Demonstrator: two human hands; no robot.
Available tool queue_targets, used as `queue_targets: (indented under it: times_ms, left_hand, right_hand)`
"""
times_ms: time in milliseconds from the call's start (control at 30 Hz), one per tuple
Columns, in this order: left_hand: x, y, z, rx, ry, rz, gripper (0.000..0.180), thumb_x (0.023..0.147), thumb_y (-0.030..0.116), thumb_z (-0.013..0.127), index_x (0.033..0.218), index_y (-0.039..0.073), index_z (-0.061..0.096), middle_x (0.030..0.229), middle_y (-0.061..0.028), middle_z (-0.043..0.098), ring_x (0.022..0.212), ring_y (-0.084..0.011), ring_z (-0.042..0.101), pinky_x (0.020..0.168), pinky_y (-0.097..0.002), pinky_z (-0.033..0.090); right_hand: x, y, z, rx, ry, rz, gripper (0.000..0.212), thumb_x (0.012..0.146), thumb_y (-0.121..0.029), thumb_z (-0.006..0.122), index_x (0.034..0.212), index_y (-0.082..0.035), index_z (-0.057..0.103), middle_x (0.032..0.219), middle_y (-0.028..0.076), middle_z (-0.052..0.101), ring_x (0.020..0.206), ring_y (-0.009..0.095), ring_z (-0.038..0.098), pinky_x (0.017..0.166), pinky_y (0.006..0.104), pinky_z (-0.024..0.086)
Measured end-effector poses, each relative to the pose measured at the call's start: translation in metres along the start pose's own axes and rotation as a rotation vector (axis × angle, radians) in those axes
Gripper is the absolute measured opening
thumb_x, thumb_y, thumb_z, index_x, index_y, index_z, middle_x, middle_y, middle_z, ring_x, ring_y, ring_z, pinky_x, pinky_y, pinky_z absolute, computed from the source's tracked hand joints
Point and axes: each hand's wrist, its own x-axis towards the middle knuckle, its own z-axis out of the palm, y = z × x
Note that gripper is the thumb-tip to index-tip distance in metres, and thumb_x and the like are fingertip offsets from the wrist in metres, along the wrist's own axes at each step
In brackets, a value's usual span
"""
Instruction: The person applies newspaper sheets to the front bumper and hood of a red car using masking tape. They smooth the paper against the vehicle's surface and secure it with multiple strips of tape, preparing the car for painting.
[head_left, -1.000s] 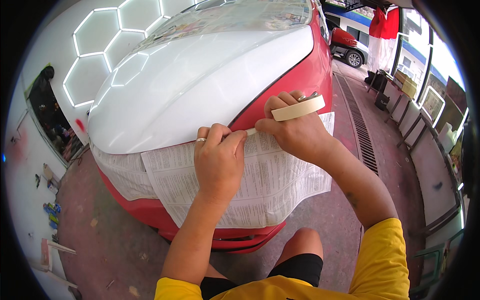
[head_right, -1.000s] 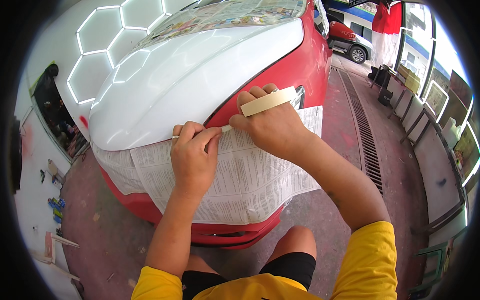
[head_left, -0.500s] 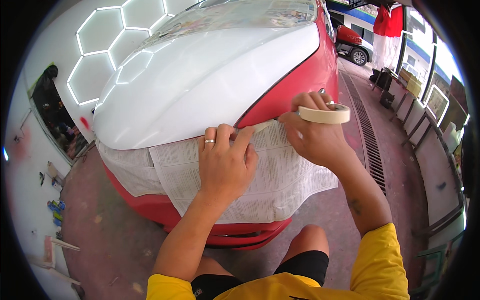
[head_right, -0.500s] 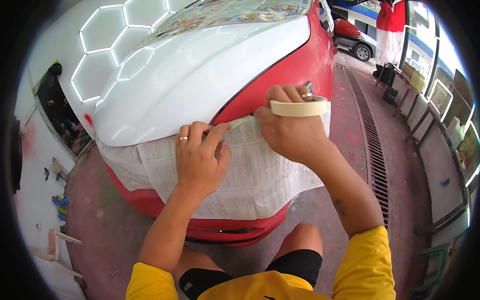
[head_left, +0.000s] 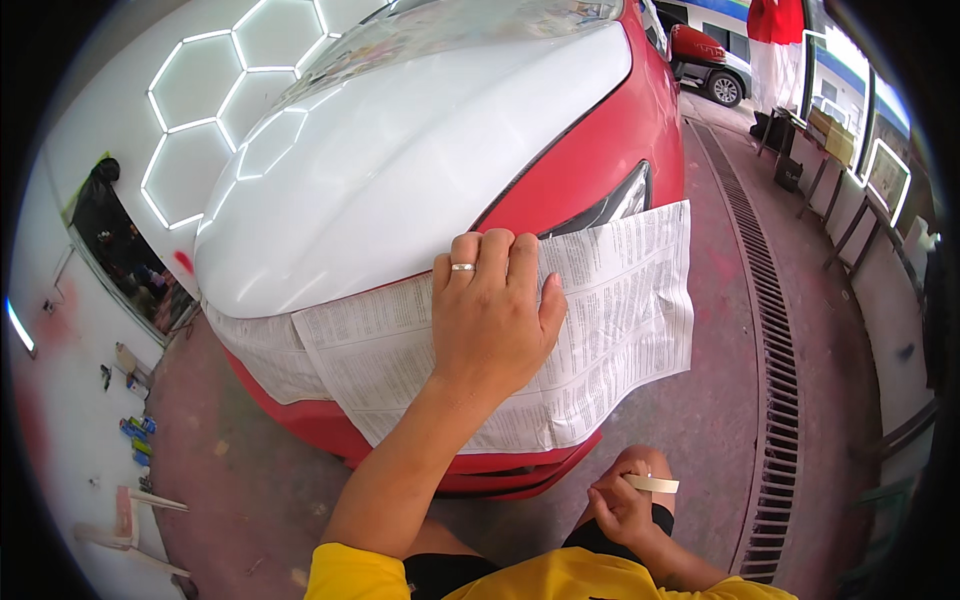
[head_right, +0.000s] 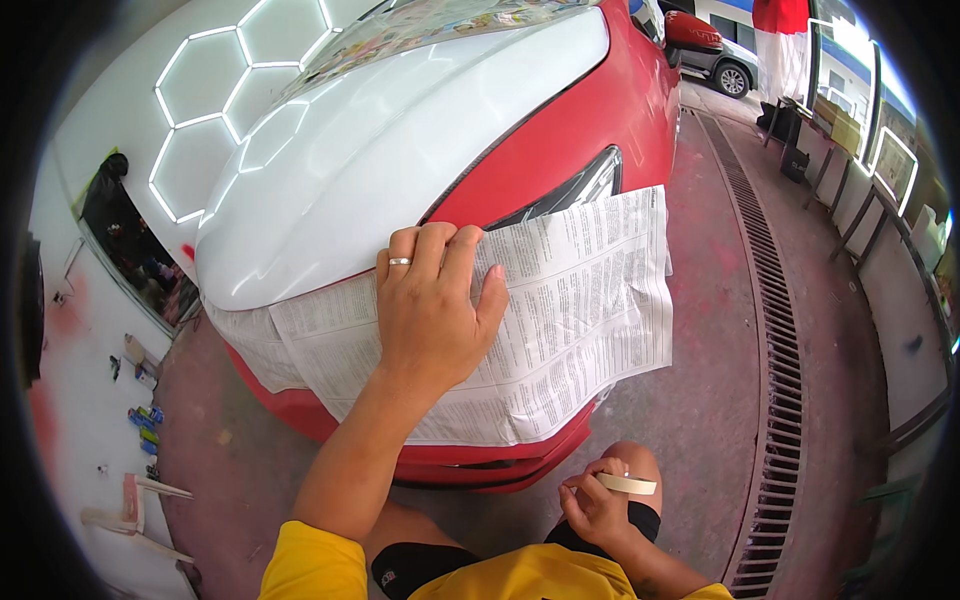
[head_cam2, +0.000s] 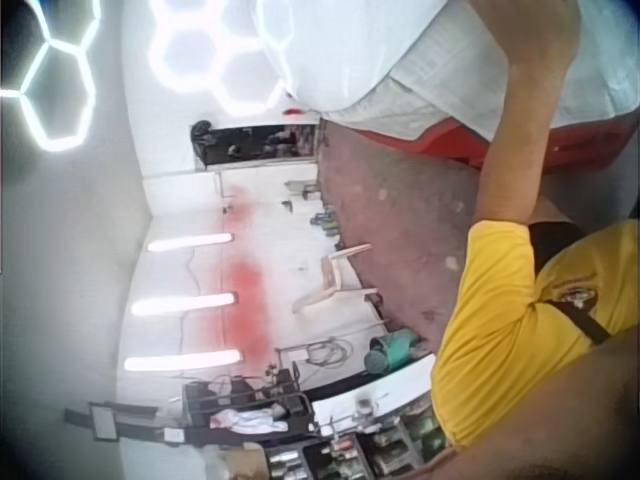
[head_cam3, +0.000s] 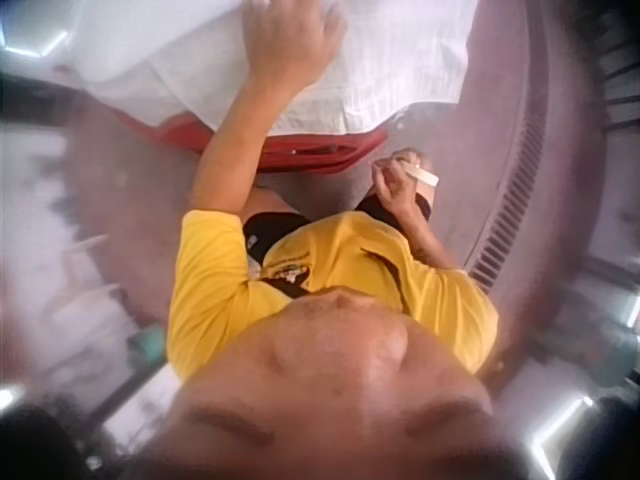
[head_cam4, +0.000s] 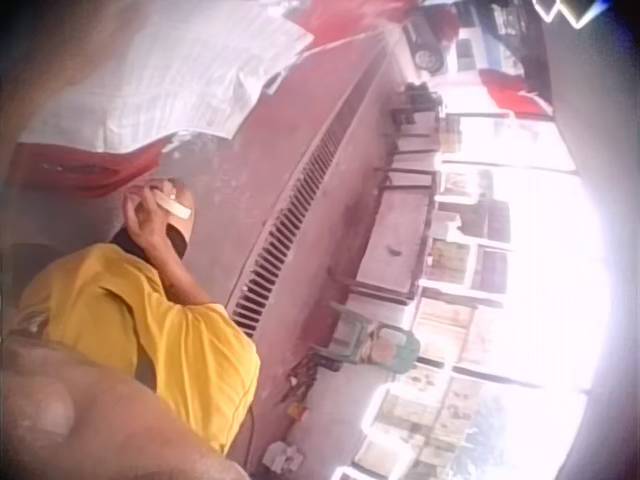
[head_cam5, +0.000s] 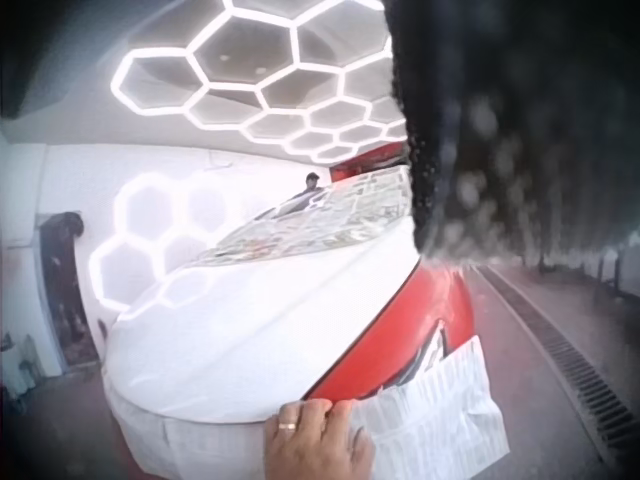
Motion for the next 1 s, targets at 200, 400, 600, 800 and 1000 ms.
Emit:
queue_targets:
  times_ms: [200,400,600,800,1000]
  left_hand:
    - [-0.008,0.000,-0.014,0.041,-0.075,-0.009,0.053,0.096,0.035,0.080,0.136,0.001,0.071,0.125,-0.0114,0.065,0.119,-0.0329,0.057,0.103,-0.0499,0.044]
    - [-0.021,0.006,-0.002,0.145,-0.074,0.010,0.076,0.098,0.056,0.077,0.150,0.002,0.064,0.139,-0.0127,0.061,0.132,-0.0336,0.051,0.107,-0.0502,0.041]
    - [-0.059,-0.005,0.003,0.120,-0.014,-0.029,0.087,0.099,0.064,0.072,0.158,0.001,0.059,0.148,-0.0127,0.060,0.141,-0.0336,0.048,0.112,-0.0515,0.035]
    - [-0.078,-0.002,0.002,-0.051,0.013,-0.146,0.083,0.099,0.061,0.073,0.159,0.005,0.059,0.156,-0.0134,0.056,0.149,-0.0358,0.045,0.115,-0.0536,0.031]
    - [-0.134,-0.059,-0.005,-0.079,0.256,-0.149,0.065,0.100,0.048,0.075,0.151,0.009,0.066,0.159,-0.0189,0.055,0.149,-0.0421,0.052,0.119,-0.0541,0.036]
  right_hand:
    - [0.003,0.006,0.004,0.056,-0.020,-0.007,0.015,0.081,-0.011,0.086,0.092,-0.010,0.077,0.100,0.013,0.060,0.097,0.033,0.056,0.089,0.0477,0.040]
    - [0.017,0.010,0.015,0.129,0.029,-0.002,0.016,0.080,-0.013,0.087,0.094,-0.012,0.078,0.097,0.011,0.057,0.095,0.032,0.056,0.088,0.0471,0.039]
    - [0.027,-0.006,-0.004,0.048,0.003,-0.040,0.008,0.086,-0.007,0.080,0.090,-0.007,0.073,0.099,0.015,0.059,0.096,0.032,0.057,0.093,0.0477,0.046]
    - [0.026,-0.002,0.002,0.059,-0.002,-0.087,0.011,0.089,-0.006,0.078,0.097,-0.003,0.072,0.100,0.018,0.060,0.101,0.034,0.060,0.106,0.0544,0.049]
    - [0.080,-0.004,-0.021,-0.129,0.184,-0.436,0.025,0.093,-0.002,0.076,0.118,0.001,0.073,0.103,0.018,0.061,0.099,0.034,0.059,0.082,0.0458,0.048]
